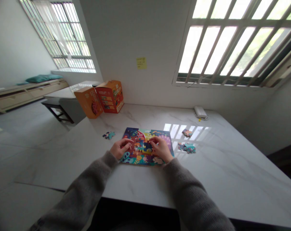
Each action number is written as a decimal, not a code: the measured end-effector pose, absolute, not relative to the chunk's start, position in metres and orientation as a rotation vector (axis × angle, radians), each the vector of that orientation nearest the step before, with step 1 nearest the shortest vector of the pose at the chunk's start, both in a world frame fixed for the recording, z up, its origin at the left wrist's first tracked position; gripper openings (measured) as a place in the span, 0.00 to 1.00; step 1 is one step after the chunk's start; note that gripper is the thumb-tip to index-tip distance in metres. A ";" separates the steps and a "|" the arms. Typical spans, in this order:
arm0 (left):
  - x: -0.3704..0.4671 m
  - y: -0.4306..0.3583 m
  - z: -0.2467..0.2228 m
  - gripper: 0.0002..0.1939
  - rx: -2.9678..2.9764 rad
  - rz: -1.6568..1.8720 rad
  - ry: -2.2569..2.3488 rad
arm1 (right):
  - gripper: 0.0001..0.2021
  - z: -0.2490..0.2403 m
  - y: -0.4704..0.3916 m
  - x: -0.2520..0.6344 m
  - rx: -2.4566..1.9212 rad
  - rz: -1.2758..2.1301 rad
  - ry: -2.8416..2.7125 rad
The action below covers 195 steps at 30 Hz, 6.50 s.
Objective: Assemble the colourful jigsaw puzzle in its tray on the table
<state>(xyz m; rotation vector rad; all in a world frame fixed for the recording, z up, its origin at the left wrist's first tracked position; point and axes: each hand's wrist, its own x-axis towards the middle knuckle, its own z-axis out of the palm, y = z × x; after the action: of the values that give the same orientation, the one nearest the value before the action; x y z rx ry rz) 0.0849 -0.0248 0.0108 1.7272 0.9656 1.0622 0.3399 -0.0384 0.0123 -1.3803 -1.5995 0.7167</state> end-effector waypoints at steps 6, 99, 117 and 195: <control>0.086 -0.028 0.011 0.12 1.922 0.993 0.975 | 0.09 0.010 -0.046 0.321 -1.364 0.739 -1.705; 0.088 -0.025 0.014 0.28 1.621 1.081 0.815 | 0.22 0.040 -0.062 0.314 -0.938 0.095 -2.112; 0.070 -0.003 -0.018 0.15 2.562 0.855 1.159 | 0.08 0.018 -0.028 0.315 -1.030 0.274 -2.271; 0.078 -0.018 -0.013 0.13 2.706 0.707 1.132 | 0.17 0.022 -0.051 0.373 -1.282 0.276 -2.421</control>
<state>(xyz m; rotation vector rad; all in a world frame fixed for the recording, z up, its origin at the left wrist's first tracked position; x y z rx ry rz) 0.0775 -0.0178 -0.0127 2.7058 1.1318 0.7066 0.3728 -0.0510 0.0221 -1.2822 -2.4210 0.2763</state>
